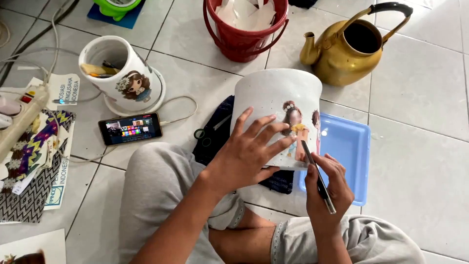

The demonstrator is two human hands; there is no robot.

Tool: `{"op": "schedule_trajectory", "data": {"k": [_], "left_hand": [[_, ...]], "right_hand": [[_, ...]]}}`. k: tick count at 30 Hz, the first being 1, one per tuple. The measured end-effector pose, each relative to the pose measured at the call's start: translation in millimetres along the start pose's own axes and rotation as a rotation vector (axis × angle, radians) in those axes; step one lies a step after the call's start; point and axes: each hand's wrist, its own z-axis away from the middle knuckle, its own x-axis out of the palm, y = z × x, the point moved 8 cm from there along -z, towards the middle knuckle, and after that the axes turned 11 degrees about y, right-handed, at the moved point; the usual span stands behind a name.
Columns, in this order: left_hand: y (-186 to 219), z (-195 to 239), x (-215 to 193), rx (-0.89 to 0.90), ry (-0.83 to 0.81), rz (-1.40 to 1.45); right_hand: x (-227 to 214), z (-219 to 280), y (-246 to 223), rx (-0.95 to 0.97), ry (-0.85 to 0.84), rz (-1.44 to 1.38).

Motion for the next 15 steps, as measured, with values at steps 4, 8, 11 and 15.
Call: {"op": "schedule_trajectory", "data": {"k": [4,8,11,15], "left_hand": [[-2,1,-1,0.005,-0.013,-0.021],[-3,3,-4,-0.017,0.005,-0.004],[-3,5,-4,-0.025,0.012,0.001],[-1,5,-6,-0.031,0.035,0.023]], "right_hand": [[3,0,-9,-0.066,-0.027,-0.034],[5,-1,-21,-0.095,-0.050,-0.015],[6,-1,-23,-0.094,-0.053,-0.005],[5,-1,-23,-0.078,-0.051,0.005]]}}
